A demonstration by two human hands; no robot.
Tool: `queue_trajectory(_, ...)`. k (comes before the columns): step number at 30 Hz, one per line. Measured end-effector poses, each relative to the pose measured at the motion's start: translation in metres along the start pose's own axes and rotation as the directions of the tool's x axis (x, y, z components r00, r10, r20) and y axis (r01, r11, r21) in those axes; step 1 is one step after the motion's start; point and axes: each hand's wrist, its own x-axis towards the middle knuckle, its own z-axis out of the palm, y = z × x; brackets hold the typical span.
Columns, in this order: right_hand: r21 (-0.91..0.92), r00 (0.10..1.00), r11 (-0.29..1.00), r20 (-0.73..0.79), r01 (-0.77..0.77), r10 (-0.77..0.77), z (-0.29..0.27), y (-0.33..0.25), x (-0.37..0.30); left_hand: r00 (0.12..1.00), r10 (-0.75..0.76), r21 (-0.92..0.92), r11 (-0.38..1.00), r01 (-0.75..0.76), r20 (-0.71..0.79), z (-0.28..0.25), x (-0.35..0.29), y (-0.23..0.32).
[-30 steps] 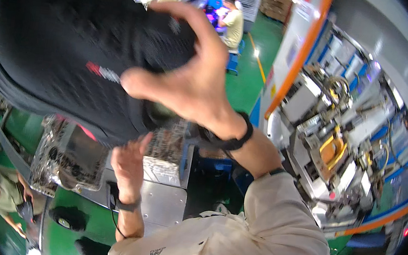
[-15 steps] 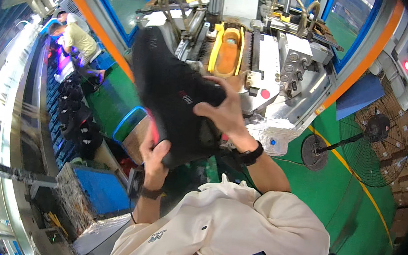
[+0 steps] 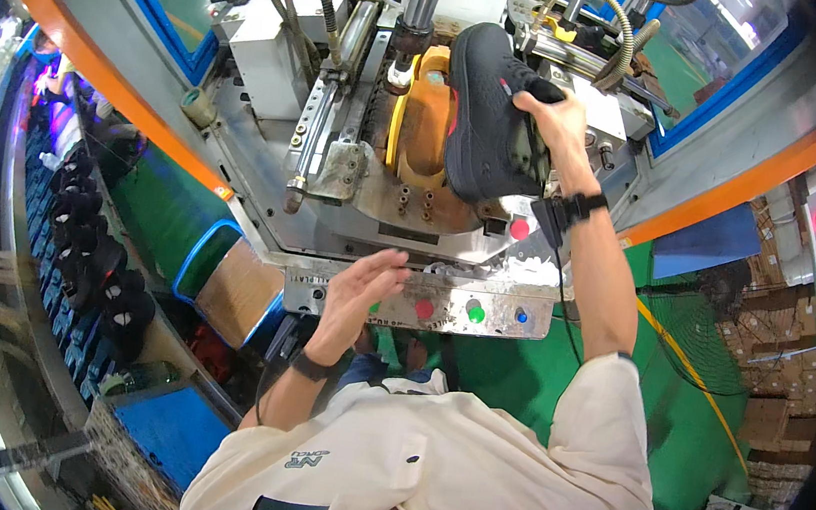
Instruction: Loading shoes into a sole-attaching machine and processing them.
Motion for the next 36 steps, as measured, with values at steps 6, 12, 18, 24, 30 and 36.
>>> queue_trajectory(6,-0.515,0.975,0.850,0.111,-0.109,0.192,0.098,-0.041,0.069,0.920,-0.091,-0.034,0.996,0.085,-0.381,-0.105,-0.058,-0.004)
queue_trajectory(12,-0.620,0.959,0.782,0.176,-0.066,0.221,0.171,-0.026,0.106,0.625,-0.153,-0.132,0.988,0.081,-0.765,-0.194,-0.133,-0.023)
queue_trajectory(18,-0.633,0.985,0.770,0.167,0.078,0.037,0.215,-0.003,0.104,0.490,-0.242,-0.244,0.968,0.060,-0.838,-0.209,-0.168,-0.058)
queue_trajectory(24,-0.646,0.992,0.757,0.124,0.096,-0.020,0.227,0.007,0.103,0.507,-0.252,-0.273,0.961,0.034,-0.824,-0.168,-0.150,-0.076)
queue_trajectory(30,-0.558,0.974,0.816,-0.053,0.153,-0.219,0.246,0.034,0.054,0.485,-0.313,-0.307,0.947,0.093,-0.817,-0.140,-0.137,-0.096)
queue_trajectory(36,-0.531,0.995,0.841,0.058,0.102,-0.085,0.226,0.049,0.046,0.582,-0.175,-0.211,0.977,0.006,-0.794,-0.117,-0.139,-0.092)
